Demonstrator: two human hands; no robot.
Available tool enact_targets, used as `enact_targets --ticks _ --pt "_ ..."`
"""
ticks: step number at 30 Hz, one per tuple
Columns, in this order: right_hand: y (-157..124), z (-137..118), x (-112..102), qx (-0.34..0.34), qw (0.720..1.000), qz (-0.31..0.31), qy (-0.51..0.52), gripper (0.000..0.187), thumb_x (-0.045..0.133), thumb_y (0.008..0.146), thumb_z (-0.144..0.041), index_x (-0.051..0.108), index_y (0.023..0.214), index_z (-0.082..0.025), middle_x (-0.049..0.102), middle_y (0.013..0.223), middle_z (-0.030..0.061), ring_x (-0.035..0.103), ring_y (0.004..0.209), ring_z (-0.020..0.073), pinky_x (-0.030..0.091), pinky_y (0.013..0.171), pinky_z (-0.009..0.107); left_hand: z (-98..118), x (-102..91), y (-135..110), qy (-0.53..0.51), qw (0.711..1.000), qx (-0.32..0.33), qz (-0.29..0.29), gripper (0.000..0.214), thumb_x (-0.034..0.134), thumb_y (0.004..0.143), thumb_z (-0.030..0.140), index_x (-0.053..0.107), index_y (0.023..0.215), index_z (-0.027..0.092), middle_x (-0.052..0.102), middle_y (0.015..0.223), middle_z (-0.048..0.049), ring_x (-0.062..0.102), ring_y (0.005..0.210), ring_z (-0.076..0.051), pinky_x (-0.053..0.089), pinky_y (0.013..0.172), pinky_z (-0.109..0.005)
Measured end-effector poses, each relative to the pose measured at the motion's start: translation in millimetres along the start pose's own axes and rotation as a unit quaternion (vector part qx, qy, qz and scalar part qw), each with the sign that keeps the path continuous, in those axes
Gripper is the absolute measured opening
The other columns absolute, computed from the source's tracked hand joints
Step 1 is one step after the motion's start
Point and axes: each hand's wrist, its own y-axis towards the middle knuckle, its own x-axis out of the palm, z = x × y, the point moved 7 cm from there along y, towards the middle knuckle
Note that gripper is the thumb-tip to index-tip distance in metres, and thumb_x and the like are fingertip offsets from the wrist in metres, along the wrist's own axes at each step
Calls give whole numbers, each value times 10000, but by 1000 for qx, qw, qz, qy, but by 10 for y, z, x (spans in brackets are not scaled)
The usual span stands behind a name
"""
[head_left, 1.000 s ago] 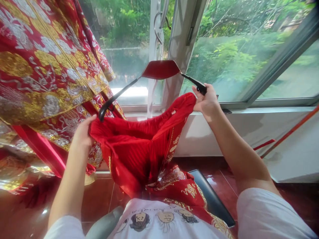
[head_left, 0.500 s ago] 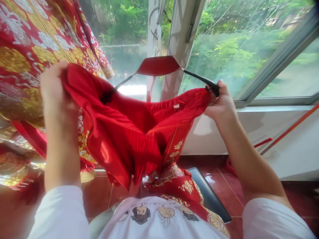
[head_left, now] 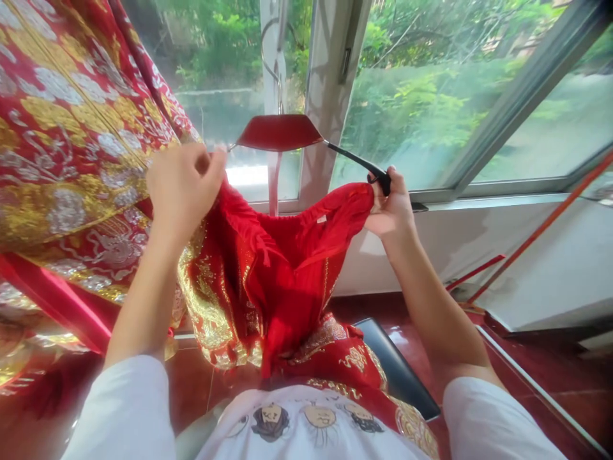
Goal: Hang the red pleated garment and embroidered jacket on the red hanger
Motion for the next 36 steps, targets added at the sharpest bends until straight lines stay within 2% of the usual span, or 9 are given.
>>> enact_targets --ticks 2,5,9,14,19,23,26,29,36 --pt "11 -7 -18 -8 1000 13 16 347 436 866 -568 622 854 -276 694 825 -1 670 938 189 569 792 360 -12 -44 55 -20 997 9 73 239 621 878 368 566 735 184 519 811 -15 472 1022 -193 235 1055 -250" --pt "-8 -31 -15 -18 999 19 25 342 472 850 -569 626 840 -264 694 817 -1 674 921 184 568 796 351 -21 93 107 -120 991 -2 62 180 690 820 325 601 945 230 537 1174 -6 315 1293 -204 93 1164 -287" --pt "-53 -81 19 -35 999 15 9 364 534 807 -604 642 857 -260 684 752 5 678 883 193 571 744 333 455 321 85 -184 978 96 16 248 736 758 249 640 987 252 535 1248 -27 294 1347 -239 48 1201 -323" --pt "-114 -73 37 0 998 19 54 337 496 850 -561 633 837 -254 652 653 -13 682 815 184 572 726 321 1426 1085 -16 -110 931 316 -148 100 697 767 225 680 859 189 622 1132 -82 458 1241 -264 176 1157 -408" --pt "-174 -159 70 4 997 -3 72 248 523 874 -487 611 828 -260 656 687 -29 685 845 164 573 727 283 1652 1864 -61 15 911 356 -208 251 521 905 318 703 854 153 710 880 -121 616 952 -253 379 912 -421" --pt "-260 -165 39 67 997 -33 34 299 535 866 -526 610 812 -242 626 635 -13 667 684 151 552 596 249 1612 1926 -56 28 921 333 -199 352 460 920 366 710 779 162 710 823 -76 632 938 -218 385 875 -347" --pt "-319 -189 -79 105 992 -69 -22 129 672 771 -282 625 872 -216 634 638 -32 618 553 103 506 519 190 1625 1884 -76 66 914 342 -206 351 486 929 406 714 835 157 704 820 -94 630 878 -230 371 822 -370" --pt "-289 -264 -237 114 981 -94 -126 443 700 587 1 631 976 -199 680 703 -25 641 576 109 518 559 187 1646 1874 -92 93 908 361 -193 388 441 958 438 716 871 179 704 810 -104 604 781 -226 341 743 -373" --pt "-42 -995 -368 -67 955 87 -277 472 665 629 69 659 1040 -165 648 643 0 574 536 107 454 542 239 1608 1932 -86 79 912 354 -190 389 403 959 434 736 886 246 686 814 -103 582 807 -258 300 723 -392"
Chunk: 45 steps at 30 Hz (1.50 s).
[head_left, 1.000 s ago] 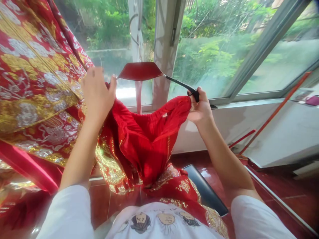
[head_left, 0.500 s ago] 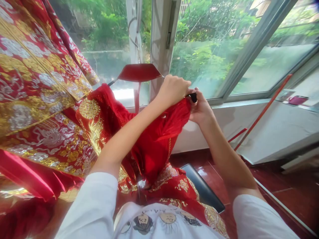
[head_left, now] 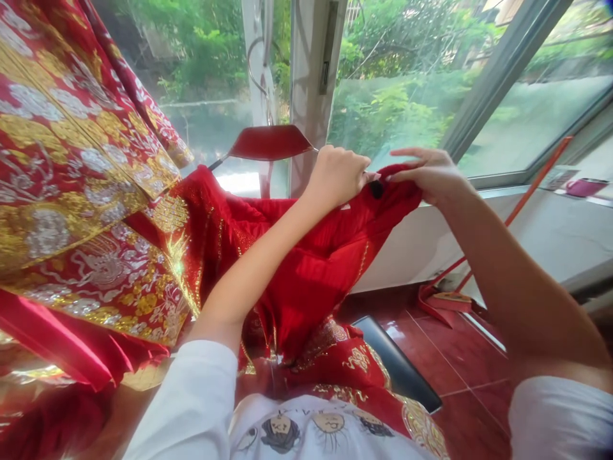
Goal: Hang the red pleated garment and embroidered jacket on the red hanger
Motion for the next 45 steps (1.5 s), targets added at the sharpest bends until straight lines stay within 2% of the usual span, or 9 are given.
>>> enact_targets --ticks 7,13,17,23,28,31,35,40,45 --pt "-18 -963 172 -246 950 107 -161 516 677 584 116 652 1039 -125 446 553 -74 381 494 57 276 505 227 28 -19 -11 40 999 -1 6 409 391 946 453 716 963 206 656 824 -130 583 845 -293 325 750 -402" --pt "183 -1079 329 -298 907 153 -256 252 661 635 53 644 796 -140 281 535 -87 231 538 60 204 560 251 14 -10 -26 42 998 -48 9 456 479 916 441 553 1260 151 619 1053 -182 561 982 -325 363 813 -399" --pt "-385 -1165 370 -410 862 162 -251 219 578 616 27 607 723 -162 353 571 -54 306 548 82 231 572 258 -26 -4 19 54 994 -88 44 657 568 877 341 333 1451 127 431 1369 -212 569 971 -283 395 799 -368" --pt "-1131 -716 714 -483 826 72 -282 274 486 674 -31 302 570 -206 385 558 -18 352 525 112 281 542 265 -125 49 71 31 991 -123 38 527 215 953 120 330 1463 188 542 1177 -147 575 785 -195 380 739 -362" --pt "-1050 -282 874 -476 837 23 -267 306 505 781 -117 272 603 -204 355 534 -29 336 492 101 285 524 257 -92 45 -57 2 998 17 -67 289 446 876 133 619 1091 221 585 1144 -101 562 1013 -249 361 906 -417" --pt "-1018 -130 976 -460 839 6 -290 289 500 800 -140 293 606 -199 416 551 -16 376 492 107 293 520 262 -19 -163 -168 -30 995 41 -84 317 455 847 101 631 1059 258 570 1252 -78 546 1098 -259 378 937 -449" --pt "-1078 -45 1056 -442 835 20 -327 266 468 843 -161 339 613 -197 466 591 5 411 499 121 305 521 274 26 -771 -365 13 1000 5 19 441 313 893 118 572 1221 257 511 1376 -10 464 1243 -229 408 956 -427" --pt "-1042 -220 900 -427 843 -13 -328 127 554 869 -301 552 969 -223 558 614 -17 489 511 128 396 547 268 -668 -1444 -1055 159 955 -209 136 363 380 934 373 601 1164 199 610 1214 -40 509 1153 -254 359 1010 -399" --pt "-731 -680 720 -495 803 -50 -328 398 634 809 -264 574 1199 -209 649 1172 89 580 1076 228 409 936 351 -1556 -1219 -1725 92 916 -386 59 429 342 905 564 639 989 267 661 966 -49 547 940 -298 368 798 -414"
